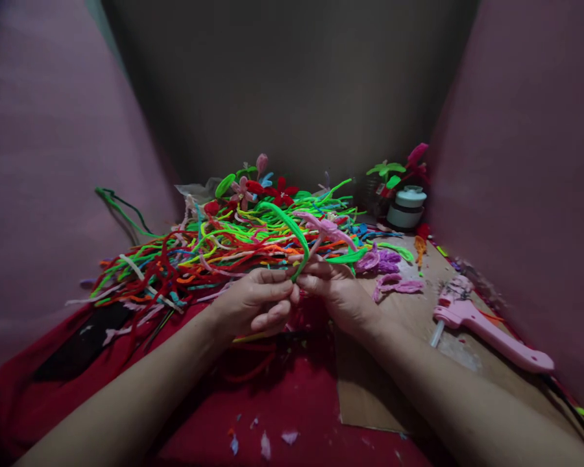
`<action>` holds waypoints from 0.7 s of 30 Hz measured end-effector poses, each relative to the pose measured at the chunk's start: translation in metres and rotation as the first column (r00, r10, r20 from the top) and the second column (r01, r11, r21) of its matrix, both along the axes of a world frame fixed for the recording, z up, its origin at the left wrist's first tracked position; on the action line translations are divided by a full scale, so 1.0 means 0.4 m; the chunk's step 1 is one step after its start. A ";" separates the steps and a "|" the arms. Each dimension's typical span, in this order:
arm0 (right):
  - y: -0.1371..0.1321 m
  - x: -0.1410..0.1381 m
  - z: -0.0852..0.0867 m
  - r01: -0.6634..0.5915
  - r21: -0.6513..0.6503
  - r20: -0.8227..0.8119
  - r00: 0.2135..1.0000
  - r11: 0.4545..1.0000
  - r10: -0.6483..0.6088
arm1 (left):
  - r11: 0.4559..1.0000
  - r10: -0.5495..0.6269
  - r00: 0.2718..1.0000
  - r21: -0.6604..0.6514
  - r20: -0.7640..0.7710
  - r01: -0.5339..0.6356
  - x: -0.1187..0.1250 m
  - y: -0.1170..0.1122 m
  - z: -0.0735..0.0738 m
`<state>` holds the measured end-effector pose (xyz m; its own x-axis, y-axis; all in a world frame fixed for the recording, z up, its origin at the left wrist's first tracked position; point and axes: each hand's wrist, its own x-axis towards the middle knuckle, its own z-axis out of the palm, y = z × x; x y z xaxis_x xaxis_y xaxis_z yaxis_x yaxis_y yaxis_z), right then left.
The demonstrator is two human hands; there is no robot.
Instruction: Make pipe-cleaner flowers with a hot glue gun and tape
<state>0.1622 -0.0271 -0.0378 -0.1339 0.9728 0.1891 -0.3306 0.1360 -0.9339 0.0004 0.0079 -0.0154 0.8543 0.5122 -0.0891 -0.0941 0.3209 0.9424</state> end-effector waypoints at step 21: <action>-0.012 -0.004 0.014 0.066 -0.029 0.164 0.985 0.997 -0.061 | 0.897 0.300 0.948 0.369 -0.108 -0.242 0.017 -0.016 0.008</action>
<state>0.1607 -0.0319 -0.0322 -0.0979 0.9858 0.1366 -0.1658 0.1192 -0.9789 0.0072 0.0015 -0.0124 0.6671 0.7448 0.0143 0.0287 -0.0449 0.9986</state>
